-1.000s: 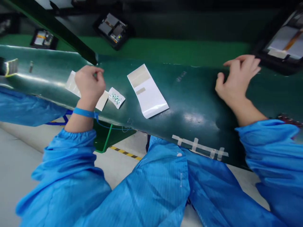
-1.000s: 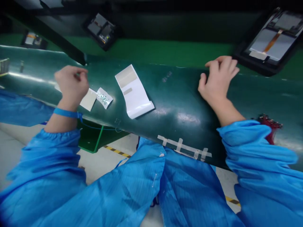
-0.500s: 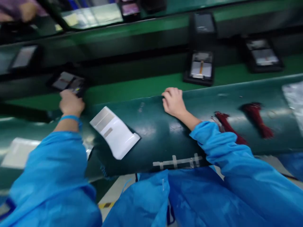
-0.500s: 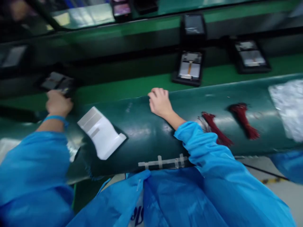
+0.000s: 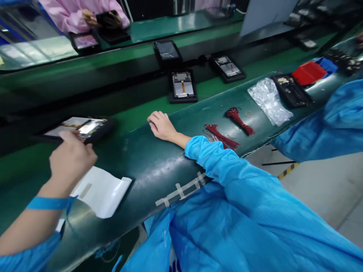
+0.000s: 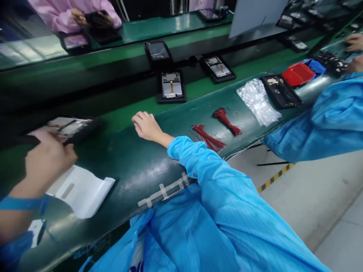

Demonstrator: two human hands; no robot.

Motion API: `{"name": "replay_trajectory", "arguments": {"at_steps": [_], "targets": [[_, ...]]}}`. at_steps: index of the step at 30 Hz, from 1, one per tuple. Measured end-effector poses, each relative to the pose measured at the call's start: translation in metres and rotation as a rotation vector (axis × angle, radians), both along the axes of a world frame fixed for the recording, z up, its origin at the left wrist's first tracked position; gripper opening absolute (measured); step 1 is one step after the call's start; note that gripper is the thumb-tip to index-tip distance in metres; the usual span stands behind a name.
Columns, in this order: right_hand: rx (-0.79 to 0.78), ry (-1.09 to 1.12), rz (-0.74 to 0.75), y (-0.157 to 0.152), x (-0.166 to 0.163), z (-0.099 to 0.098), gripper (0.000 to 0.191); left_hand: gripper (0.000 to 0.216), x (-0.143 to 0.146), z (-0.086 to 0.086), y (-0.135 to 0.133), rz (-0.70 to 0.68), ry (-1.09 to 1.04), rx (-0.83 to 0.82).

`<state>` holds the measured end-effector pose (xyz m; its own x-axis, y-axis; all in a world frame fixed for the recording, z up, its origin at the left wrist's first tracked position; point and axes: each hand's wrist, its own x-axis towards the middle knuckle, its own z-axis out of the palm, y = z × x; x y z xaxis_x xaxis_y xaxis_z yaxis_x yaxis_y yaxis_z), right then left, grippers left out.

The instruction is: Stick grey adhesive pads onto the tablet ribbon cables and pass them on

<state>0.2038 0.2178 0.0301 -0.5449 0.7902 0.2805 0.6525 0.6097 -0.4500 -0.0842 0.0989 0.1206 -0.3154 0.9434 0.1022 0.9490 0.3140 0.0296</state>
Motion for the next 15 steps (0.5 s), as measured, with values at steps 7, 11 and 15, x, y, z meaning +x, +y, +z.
{"name": "replay_trajectory", "arguments": {"at_steps": [7,11,15], "targets": [[-0.158,0.071,-0.125,-0.031,0.039,0.015,0.032,0.022,0.133,-0.064,-0.120,-0.430,-0.304,0.180],[-0.162,0.065,-0.031,-0.072,0.090,0.008,0.030,0.025,0.163,-0.088,-0.177,-0.464,-0.413,0.213],[-0.095,0.193,-0.068,-0.091,0.127,0.008,0.025,0.049,0.106,-0.069,-0.208,0.032,-0.266,0.302]]}}
